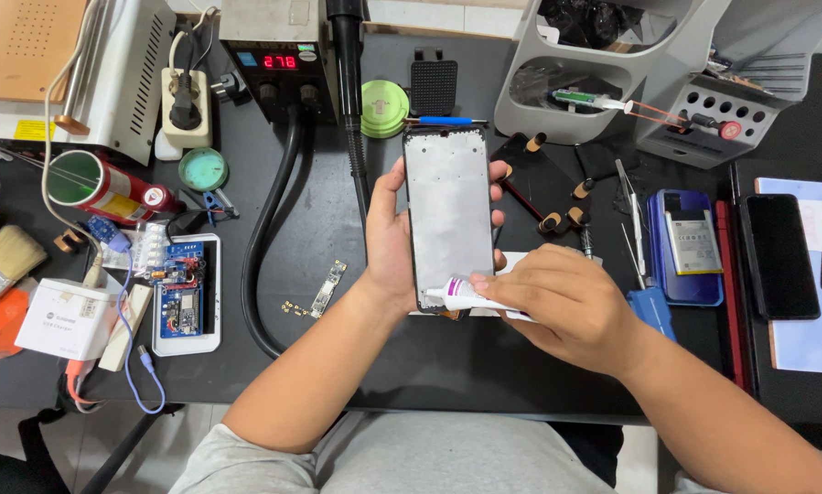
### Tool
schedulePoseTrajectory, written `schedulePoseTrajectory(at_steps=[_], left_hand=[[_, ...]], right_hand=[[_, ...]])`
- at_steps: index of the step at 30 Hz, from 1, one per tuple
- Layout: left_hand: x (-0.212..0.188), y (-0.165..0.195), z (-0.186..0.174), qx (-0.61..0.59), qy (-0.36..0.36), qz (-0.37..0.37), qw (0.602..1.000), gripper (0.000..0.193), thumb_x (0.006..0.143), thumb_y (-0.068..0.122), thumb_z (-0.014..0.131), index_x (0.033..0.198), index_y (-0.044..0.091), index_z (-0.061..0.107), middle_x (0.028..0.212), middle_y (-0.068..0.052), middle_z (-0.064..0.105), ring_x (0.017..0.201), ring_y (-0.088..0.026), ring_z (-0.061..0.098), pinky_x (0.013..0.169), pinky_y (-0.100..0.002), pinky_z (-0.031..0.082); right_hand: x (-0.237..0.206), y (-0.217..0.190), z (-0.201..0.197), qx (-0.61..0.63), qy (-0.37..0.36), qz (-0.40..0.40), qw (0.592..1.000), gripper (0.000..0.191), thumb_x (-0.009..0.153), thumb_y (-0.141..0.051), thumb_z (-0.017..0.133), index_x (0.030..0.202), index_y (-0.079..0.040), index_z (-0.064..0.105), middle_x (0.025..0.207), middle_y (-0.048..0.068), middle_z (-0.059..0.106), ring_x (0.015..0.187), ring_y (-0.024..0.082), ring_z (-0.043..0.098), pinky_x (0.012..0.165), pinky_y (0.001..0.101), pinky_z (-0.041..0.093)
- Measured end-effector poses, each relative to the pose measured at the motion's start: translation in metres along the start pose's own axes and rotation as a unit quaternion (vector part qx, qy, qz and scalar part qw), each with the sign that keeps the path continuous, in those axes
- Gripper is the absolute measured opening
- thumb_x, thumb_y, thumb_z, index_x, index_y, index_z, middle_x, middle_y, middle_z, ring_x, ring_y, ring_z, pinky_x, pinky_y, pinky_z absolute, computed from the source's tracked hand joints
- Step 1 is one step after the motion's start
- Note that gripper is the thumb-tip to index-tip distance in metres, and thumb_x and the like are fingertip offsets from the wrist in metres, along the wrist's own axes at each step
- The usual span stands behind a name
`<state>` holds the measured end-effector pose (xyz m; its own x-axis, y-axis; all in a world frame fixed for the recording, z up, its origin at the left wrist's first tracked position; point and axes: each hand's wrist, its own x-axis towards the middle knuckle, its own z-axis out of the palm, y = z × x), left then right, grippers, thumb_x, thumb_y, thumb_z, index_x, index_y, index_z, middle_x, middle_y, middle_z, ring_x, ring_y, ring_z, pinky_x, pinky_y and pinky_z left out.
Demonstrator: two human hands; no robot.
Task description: The person applies adhesive to the edges of a smartphone screen assembly, then aligns and presses the screen onto the phone's internal chassis. The person then handles a small ribbon cable and places it into the phone's interior.
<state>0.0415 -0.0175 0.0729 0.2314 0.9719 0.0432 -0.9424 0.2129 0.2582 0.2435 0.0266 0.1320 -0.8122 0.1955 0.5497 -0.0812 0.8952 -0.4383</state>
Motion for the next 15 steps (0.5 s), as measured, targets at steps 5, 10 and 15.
schedulePoseTrajectory(at_steps=[5,10,15], left_hand=[[0.0001,-0.0008,-0.0012,0.016,0.008,0.008,1.000,0.089,0.103,0.068,0.028,0.154,-0.003,0.046,0.122,-0.006,0.063,0.108,-0.019,0.064,0.089,-0.048,0.056],[-0.0001,-0.0011,-0.0004,0.011,0.004,0.007,1.000,0.090,0.103,0.069,0.028,0.154,-0.003,0.045,0.122,-0.006,0.062,0.108,-0.019,0.064,0.088,-0.047,0.056],[-0.0004,-0.0009,0.0002,0.012,0.001,0.008,1.000,0.090,0.103,0.068,0.027,0.154,-0.003,0.044,0.121,-0.006,0.062,0.107,-0.019,0.063,0.087,-0.047,0.057]], right_hand=[[-0.0004,0.0006,0.0013,-0.002,-0.003,-0.005,1.000,0.045,0.071,0.000,0.084,0.114,0.000,0.070,0.099,0.009,0.073,0.085,0.025,0.070,0.071,0.0380,0.052],[-0.0012,0.0005,0.0021,-0.002,-0.005,-0.004,1.000,0.046,0.071,-0.001,0.085,0.114,-0.001,0.070,0.097,0.008,0.072,0.084,0.025,0.069,0.071,0.0385,0.051],[-0.0021,0.0008,0.0043,0.001,-0.003,0.001,1.000,0.045,0.072,-0.001,0.085,0.115,-0.002,0.071,0.095,0.006,0.071,0.084,0.023,0.069,0.071,0.0375,0.051]])
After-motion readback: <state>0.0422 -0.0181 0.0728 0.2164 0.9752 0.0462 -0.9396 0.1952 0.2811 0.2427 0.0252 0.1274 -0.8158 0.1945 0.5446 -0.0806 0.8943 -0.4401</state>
